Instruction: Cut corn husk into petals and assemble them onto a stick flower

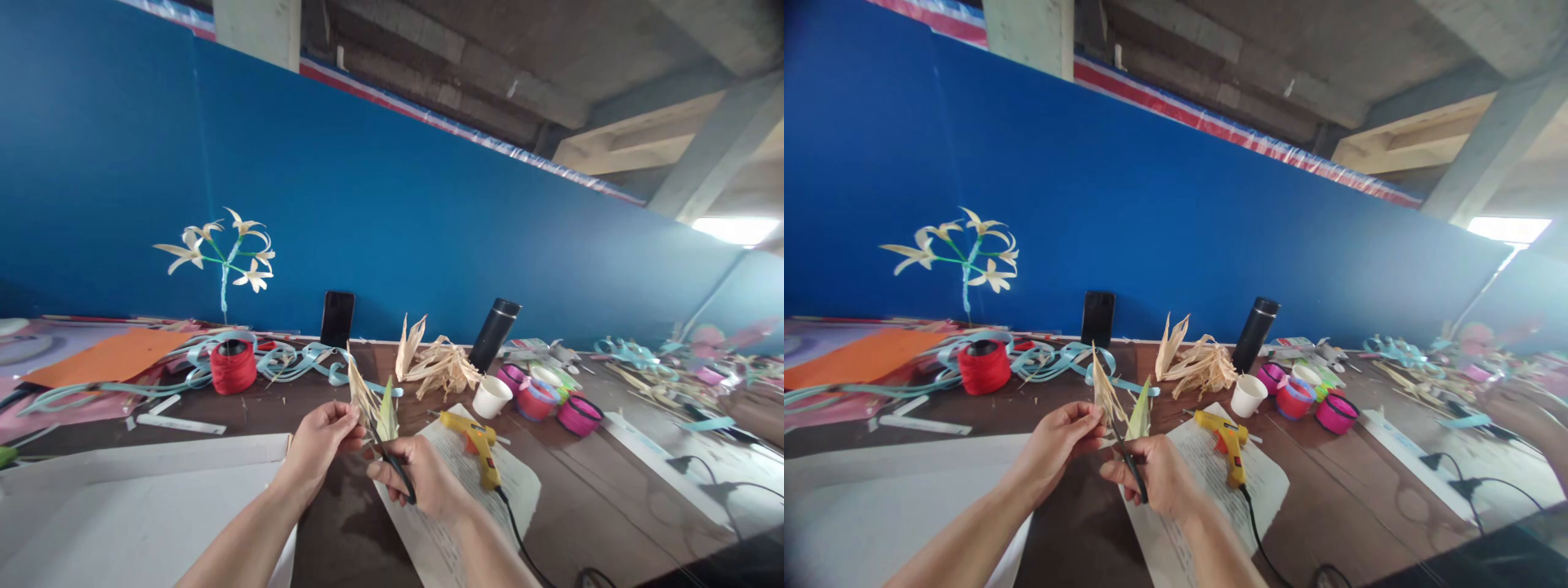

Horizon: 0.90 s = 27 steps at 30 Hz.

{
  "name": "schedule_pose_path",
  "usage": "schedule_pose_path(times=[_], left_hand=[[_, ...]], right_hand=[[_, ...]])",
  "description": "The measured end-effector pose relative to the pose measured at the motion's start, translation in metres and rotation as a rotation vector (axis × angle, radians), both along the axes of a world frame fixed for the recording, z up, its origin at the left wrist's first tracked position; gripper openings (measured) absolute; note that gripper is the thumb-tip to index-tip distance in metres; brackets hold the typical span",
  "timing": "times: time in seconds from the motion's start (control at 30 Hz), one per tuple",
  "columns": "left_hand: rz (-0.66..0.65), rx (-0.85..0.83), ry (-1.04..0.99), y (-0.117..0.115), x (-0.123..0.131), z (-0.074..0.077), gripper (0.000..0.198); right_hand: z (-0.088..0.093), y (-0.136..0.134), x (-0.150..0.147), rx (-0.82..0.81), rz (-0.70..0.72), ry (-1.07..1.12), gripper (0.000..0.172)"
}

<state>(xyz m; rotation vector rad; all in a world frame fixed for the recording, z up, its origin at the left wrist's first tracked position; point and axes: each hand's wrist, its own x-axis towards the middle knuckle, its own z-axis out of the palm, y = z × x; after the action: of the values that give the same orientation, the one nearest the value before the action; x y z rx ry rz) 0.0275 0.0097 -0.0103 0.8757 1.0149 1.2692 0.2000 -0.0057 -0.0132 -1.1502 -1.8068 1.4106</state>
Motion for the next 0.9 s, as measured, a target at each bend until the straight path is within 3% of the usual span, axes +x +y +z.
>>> schedule_pose_path(times=[0.37,0.9], left_hand=[[-0.053,0.006,0.026,-0.003,0.004,0.002,0.026],[-0.039,0.005,-0.008,-0.004,0.005,0.001,0.026]], right_hand=[[0.001,0.000,-0.001,0.002,0.015,0.039,0.040],[0.008,-0.004,-0.001,0.049,-0.024,-0.018,0.038]])
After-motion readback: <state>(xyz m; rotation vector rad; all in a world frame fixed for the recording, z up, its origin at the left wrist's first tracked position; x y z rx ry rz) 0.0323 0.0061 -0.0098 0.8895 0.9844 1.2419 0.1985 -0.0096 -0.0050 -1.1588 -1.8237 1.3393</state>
